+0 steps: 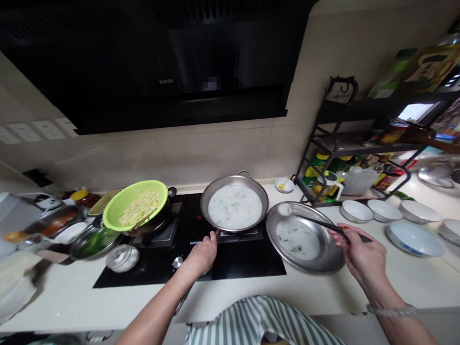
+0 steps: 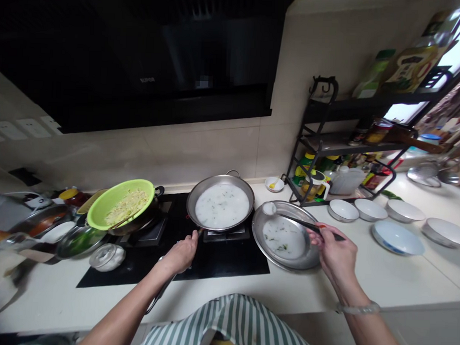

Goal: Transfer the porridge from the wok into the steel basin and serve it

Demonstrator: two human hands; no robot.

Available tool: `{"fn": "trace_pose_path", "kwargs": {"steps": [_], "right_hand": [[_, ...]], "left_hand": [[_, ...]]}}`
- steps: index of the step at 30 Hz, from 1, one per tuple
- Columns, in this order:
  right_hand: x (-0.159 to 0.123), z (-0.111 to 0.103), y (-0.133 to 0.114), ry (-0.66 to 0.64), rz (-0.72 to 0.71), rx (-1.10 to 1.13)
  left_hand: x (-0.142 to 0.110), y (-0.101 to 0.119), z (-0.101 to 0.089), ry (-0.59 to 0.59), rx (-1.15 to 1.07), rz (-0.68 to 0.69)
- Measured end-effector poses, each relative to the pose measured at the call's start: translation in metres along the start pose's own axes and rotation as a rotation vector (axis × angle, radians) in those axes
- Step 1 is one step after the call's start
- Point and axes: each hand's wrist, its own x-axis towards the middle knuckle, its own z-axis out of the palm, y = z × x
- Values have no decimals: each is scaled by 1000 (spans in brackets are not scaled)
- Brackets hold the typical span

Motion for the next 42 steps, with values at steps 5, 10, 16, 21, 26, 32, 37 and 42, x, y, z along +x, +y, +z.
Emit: {"fn": "trace_pose_path", "kwargs": {"steps": [5,10,16,21,26,32,37,42], "right_hand": [[3,-36,27,38,-161,-320],[-1,-67,43,-186,-530,-613],[-12,-68,29,-376,-916,-726],[-34,-22,4,-98,-574,-452],[-45,40,3,-266,-391,-302],[-42,84,39,-514,-361,-455],[-37,97,47,-477,-241,-442],[-30,100,41,-305,-80,-262]], "left_hand": [[1,-1,2,-11,33,-5],[1,0,1,-20,23,-8],[2,0,3,-5,33,-7],[2,0,3,11,38,0],[0,1,-1,-2,45,-3],[-2,4,-6,-14,26,-14],[-4,4,-7,-9,12,-4],[-4,4,-8,-12,-5,-3]]}}
